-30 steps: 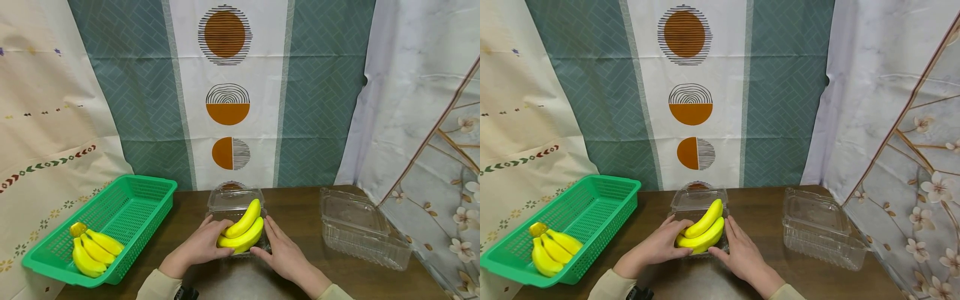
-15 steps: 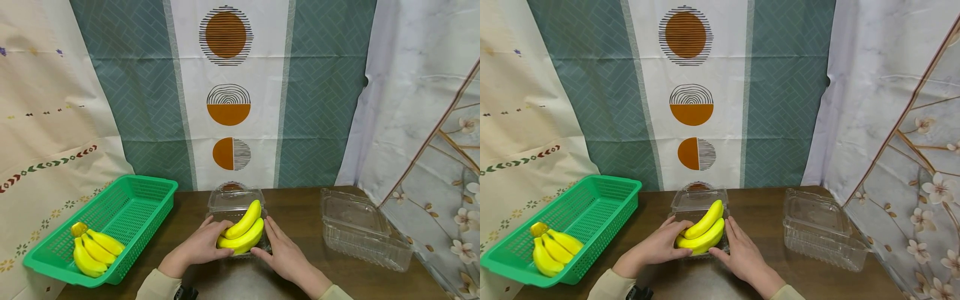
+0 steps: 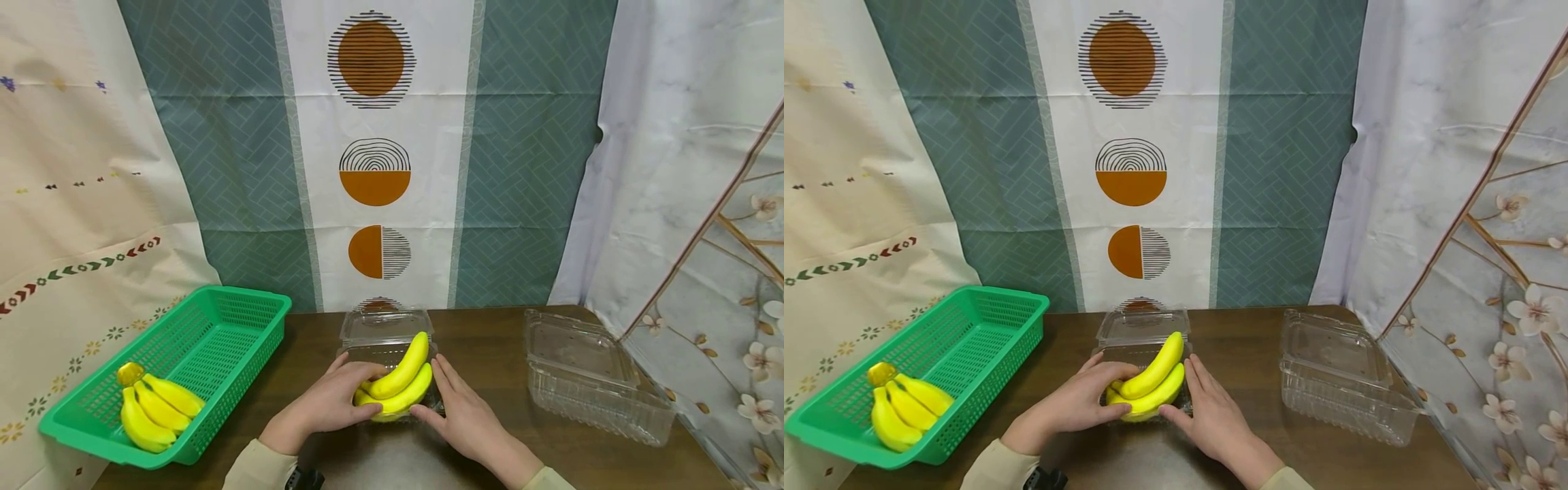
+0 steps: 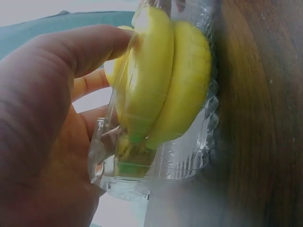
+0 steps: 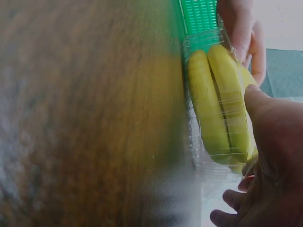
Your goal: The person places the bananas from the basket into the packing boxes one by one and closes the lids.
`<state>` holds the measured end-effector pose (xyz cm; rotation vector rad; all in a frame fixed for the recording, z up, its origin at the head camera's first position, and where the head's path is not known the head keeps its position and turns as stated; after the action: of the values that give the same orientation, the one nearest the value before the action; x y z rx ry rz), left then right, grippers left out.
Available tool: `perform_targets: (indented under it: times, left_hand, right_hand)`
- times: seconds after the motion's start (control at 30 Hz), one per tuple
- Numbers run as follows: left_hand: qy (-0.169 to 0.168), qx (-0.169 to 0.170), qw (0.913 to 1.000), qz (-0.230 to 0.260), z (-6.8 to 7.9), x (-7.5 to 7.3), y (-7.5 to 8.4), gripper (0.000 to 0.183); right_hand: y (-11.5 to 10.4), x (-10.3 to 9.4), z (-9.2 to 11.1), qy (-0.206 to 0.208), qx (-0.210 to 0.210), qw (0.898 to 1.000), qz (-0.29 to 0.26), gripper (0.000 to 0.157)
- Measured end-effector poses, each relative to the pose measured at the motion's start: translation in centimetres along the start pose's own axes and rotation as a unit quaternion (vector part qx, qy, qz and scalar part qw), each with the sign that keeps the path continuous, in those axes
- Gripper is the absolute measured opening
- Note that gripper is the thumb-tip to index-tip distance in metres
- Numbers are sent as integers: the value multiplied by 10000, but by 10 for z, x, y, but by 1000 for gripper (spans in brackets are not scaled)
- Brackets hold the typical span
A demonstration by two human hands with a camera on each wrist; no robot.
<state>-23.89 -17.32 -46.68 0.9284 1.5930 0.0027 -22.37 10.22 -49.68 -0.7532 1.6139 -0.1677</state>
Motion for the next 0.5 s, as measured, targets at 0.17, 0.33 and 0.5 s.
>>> perform_targets:
  times: [0.17,0.33,0.5]
  left_hand:
    - [134,4,9998,-141,-1,3,1,47]
    - [254,98,9989,-392,-1,5,1,43]
    - [233,165,9985,-471,1,4,0,42]
  right_hand:
    - [1,1,0,9,5,10000,-1,111]
    - [1,0,0,57,16,10000,-58,107]
    - [1,0,0,101,28,9999,-93,103]
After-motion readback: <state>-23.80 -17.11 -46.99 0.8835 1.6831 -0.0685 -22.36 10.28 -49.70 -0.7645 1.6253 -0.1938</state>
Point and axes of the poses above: each hand's wrist, its own z-axis away from the middle knuckle, its own x-axis out of the palm, y = z × x, the point moved 2 cm from there along -z, towards the middle knuckle, and after that the axes turned 8 degrees about y, right-handed, at the moved point
